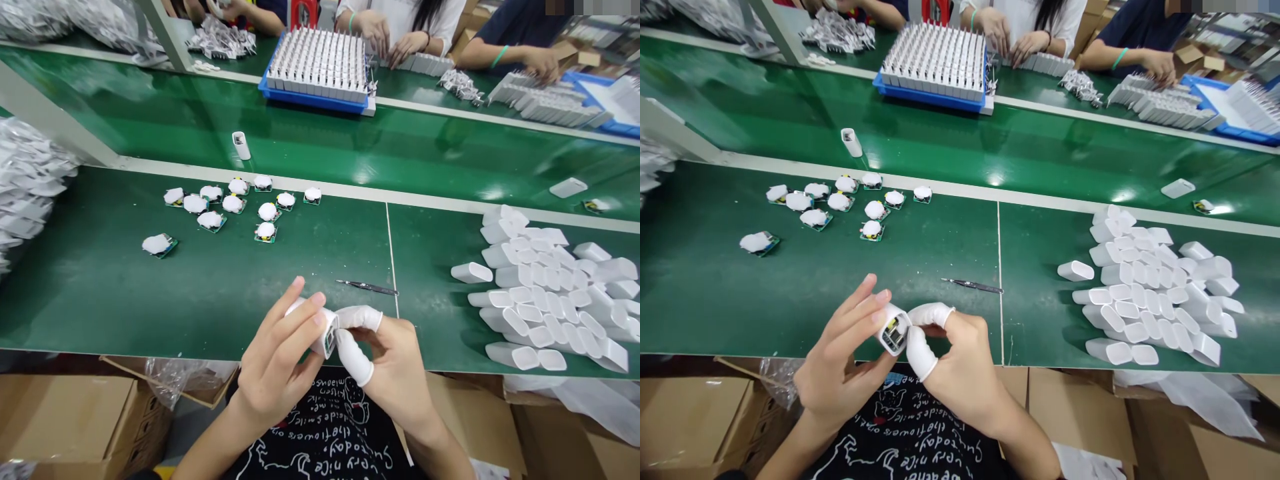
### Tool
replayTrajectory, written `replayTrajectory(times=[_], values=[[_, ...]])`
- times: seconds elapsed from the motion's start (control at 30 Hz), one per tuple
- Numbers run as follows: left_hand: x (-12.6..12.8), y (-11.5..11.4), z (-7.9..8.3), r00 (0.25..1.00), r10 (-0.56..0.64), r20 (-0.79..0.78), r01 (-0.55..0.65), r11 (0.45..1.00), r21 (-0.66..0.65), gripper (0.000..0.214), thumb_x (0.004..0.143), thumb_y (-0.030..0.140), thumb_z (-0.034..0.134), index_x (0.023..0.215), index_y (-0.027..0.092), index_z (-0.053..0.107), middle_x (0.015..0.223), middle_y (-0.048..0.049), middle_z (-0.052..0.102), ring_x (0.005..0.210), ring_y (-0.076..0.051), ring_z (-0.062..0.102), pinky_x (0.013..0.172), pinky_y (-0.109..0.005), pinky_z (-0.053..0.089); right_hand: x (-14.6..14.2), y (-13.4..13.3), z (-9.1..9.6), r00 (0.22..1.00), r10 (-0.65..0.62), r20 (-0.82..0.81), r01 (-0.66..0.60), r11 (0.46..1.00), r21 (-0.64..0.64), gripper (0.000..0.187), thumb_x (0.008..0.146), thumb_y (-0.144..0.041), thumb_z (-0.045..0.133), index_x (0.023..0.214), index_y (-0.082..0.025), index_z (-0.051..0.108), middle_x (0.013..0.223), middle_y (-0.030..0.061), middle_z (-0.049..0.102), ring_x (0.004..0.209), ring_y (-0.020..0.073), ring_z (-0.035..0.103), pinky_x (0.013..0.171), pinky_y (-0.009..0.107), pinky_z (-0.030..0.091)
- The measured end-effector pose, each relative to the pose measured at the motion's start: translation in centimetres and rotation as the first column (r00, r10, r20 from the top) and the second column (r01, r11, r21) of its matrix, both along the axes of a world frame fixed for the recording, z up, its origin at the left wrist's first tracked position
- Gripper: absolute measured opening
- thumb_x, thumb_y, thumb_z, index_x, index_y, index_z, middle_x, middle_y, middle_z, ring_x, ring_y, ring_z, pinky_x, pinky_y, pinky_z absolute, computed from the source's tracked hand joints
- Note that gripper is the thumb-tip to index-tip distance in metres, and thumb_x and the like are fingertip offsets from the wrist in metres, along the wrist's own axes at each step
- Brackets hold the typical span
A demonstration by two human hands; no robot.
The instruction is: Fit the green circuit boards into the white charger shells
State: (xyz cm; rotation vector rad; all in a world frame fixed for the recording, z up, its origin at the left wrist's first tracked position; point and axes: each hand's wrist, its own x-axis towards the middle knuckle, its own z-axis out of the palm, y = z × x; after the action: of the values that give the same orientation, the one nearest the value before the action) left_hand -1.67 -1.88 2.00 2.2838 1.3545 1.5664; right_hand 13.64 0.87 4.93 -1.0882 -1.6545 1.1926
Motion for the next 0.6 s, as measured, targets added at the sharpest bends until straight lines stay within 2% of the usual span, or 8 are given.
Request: replayTrajectory(times=[0.1,0.17,0.23,0.3,0.37,0.47,0.53,0.6], values=[[-0.5,0.3,-0.2,0.995,-0.035,-0.093,0.035,0.999,-0.01,0.045,0.076,-0.008,0.063,0.118,0.005,0.054,0.115,-0.0158,0.067,0.131,-0.026,0.053,0.102,-0.04,0.055,0.4,0.6,-0.2,0.987,0.058,0.152,-0.065,0.997,0.043,0.02,0.083,-0.006,0.053,0.082,-0.02,0.068,0.079,-0.0019,0.074,0.062,0.0084,0.065,0.063,0.02,0.056],[-0.6,0.9,-0.7,0.996,-0.018,-0.087,0.012,0.998,-0.062,0.043,0.079,-0.004,0.062,0.118,0.009,0.054,0.116,-0.0146,0.067,0.127,-0.025,0.056,0.1,-0.041,0.056,0.5,1.0,-0.7,0.978,0.121,0.167,-0.127,0.992,0.027,0.022,0.087,-0.01,0.051,0.093,-0.021,0.069,0.085,-0.0005,0.075,0.07,0.0105,0.068,0.067,0.022,0.058],[-0.4,1.7,-1.6,0.997,0.06,-0.044,-0.065,0.99,-0.126,0.041,0.082,0.001,0.062,0.12,0.013,0.053,0.117,-0.0127,0.067,0.122,-0.024,0.06,0.098,-0.041,0.057,0.2,1.8,-1.5,0.984,0.149,0.096,-0.149,0.989,-0.006,0.024,0.09,-0.017,0.052,0.109,-0.021,0.065,0.095,0.0025,0.075,0.08,0.0132,0.072,0.071,0.025,0.059],[-0.1,2.7,-2.4,0.988,0.153,-0.039,-0.157,0.97,-0.188,0.043,0.085,0.004,0.059,0.125,0.016,0.05,0.122,-0.0126,0.065,0.122,-0.024,0.06,0.098,-0.042,0.057,-0.5,3.5,-2.4,0.979,0.129,0.155,-0.128,0.992,-0.018,0.03,0.088,-0.023,0.056,0.118,-0.019,0.061,0.098,0.0046,0.075,0.081,0.0146,0.073,0.072,0.026,0.06],[0.2,3.5,-2.9,0.973,0.215,-0.082,-0.229,0.939,-0.257,0.049,0.088,0.009,0.056,0.134,0.018,0.043,0.133,-0.0149,0.059,0.128,-0.027,0.055,0.1,-0.044,0.055,-1.2,7.0,-3.2,0.928,0.053,0.368,-0.066,0.998,0.021,0.031,0.084,-0.022,0.06,0.115,-0.017,0.061,0.091,0.0046,0.075,0.074,0.015,0.073,0.069,0.025,0.06],[-0.1,4.3,-3.4,0.96,0.246,-0.135,-0.278,0.901,-0.334,0.06,0.091,0.022,0.056,0.145,0.02,0.029,0.145,-0.0166,0.047,0.135,-0.03,0.047,0.103,-0.049,0.053,-1.6,15.3,-3.7,0.784,-0.142,0.605,0.079,0.988,0.129,0.025,0.084,-0.02,0.062,0.108,-0.013,0.064,0.086,0.0072,0.074,0.075,0.0184,0.072,0.073,0.031,0.057],[-0.8,4.3,-3.7,0.96,0.247,-0.136,-0.28,0.894,-0.351,0.057,0.093,0.028,0.054,0.145,0.024,0.031,0.144,-0.0136,0.049,0.134,-0.03,0.049,0.101,-0.049,0.054,-1.6,21.2,-3.6,0.675,-0.264,0.689,0.172,0.964,0.201,0.023,0.089,-0.023,0.06,0.109,-0.011,0.063,0.092,0.0088,0.072,0.085,0.0205,0.07,0.081,0.037,0.055],[-1.3,4.1,-4.0,0.96,0.246,-0.138,-0.28,0.885,-0.371,0.049,0.094,0.032,0.052,0.14,0.028,0.038,0.14,-0.0106,0.054,0.13,-0.029,0.053,0.097,-0.047,0.057,-1.7,26.1,-3.5,0.571,-0.325,0.753,0.216,0.945,0.245,0.024,0.093,-0.029,0.059,0.111,-0.013,0.062,0.102,0.0075,0.069,0.092,0.02,0.068,0.084,0.04,0.054]])
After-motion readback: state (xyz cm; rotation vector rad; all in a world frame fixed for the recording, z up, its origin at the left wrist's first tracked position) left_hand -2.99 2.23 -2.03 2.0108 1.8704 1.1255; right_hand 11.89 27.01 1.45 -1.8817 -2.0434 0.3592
